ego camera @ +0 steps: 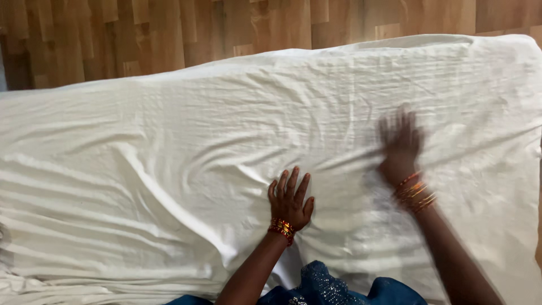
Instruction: The person spreads a large white bed sheet over a mattress on the floor. They use both hands to pull, smooth, and adjust the fabric, working from the center towards the edges to remove wrinkles and ensure full coverage of the mattress surface.
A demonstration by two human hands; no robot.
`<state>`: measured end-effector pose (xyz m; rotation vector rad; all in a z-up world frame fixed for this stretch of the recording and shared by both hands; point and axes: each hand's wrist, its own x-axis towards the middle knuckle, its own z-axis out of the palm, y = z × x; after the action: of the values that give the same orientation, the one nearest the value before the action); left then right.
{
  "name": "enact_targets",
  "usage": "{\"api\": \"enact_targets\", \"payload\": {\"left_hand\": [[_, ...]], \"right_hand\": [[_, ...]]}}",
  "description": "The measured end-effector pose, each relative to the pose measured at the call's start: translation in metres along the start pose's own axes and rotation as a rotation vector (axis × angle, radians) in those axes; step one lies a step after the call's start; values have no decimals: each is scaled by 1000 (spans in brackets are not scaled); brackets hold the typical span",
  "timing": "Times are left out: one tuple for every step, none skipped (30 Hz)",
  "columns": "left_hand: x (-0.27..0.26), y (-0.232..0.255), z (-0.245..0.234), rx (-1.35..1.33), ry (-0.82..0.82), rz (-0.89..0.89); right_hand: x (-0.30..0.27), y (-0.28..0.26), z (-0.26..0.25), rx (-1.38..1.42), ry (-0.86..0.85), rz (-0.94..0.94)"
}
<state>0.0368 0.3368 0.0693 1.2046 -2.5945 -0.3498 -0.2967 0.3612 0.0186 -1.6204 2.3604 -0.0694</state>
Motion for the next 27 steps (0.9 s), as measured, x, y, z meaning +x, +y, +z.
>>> {"api": "enact_targets", "payload": {"left_hand": [[0,-1,-1,-1,3,1],[1,-1,-1,-6,8,3],[1,-1,-2,-11,14,5],[1,1,-4,-22,20,-3],[1,3,-5,-34,26,-11],[2,3,-7,-41,36,-20],[3,2,-9,-48,37,-22],[2,2,-10,-57,35,-27],[0,3,-10,-66,34,-32],[-2,2,-10,-71,40,-28],[-4,1,-9,-75,45,-24],[-3,0,-6,-82,62,-20],[-4,-3,-4,-83,63,-10],[-7,-5,0,-86,63,-5],[-10,-7,3,-89,63,0],[-17,-12,5,-72,57,40],[-22,-17,6,-55,51,79],[-32,-23,4,-33,40,112],[-45,-29,1,-15,-48,128],[-57,-37,-5,5,-131,136],[-69,-47,-12,23,-215,144],[-84,-61,-21,25,-257,157],[-99,-79,-31,25,-299,171],[-117,-97,-42,24,-346,184],[-135,-113,-52,40,-361,157],[-149,-133,-65,60,-377,143],[-162,-152,-79,79,-394,129]], "right_hand": [[-33,-37,-1,185,129,-163],[-56,-67,-6,150,133,-183],[-74,-96,-7,-87,-57,-153],[-87,-116,-10,-327,-243,-122],[-98,-123,-13,-292,-160,-110],[-103,-132,-13,-255,-72,-104],[-107,-139,-11,-217,14,-100],[-107,-139,-10,-149,48,-98],[-105,-138,-9,-81,81,-97],[-104,-138,-8,-12,115,-97],[-108,-141,-7,-26,103,-86],[-108,-141,-8,-46,99,-79],[-107,-142,-9,-66,96,-71],[-107,-143,-9,-84,96,-65],[-107,-143,-10,-102,95,-59],[-108,-146,-8,-113,91,-57],[-108,-145,-9,-99,97,-56],[-108,-146,-9,-80,97,-60],[-108,-145,-9,-62,97,-64],[-107,-146,-10,-85,84,-63],[-108,-145,-10,-110,72,-63],[-111,-146,-9,-132,53,-70],[-109,-146,-8,-119,67,-69],[-110,-147,-5,-103,75,-66],[-111,-145,-4,-96,49,-45],[-112,-146,-3,-87,30,-12],[-110,-150,0,-87,25,5]]}}
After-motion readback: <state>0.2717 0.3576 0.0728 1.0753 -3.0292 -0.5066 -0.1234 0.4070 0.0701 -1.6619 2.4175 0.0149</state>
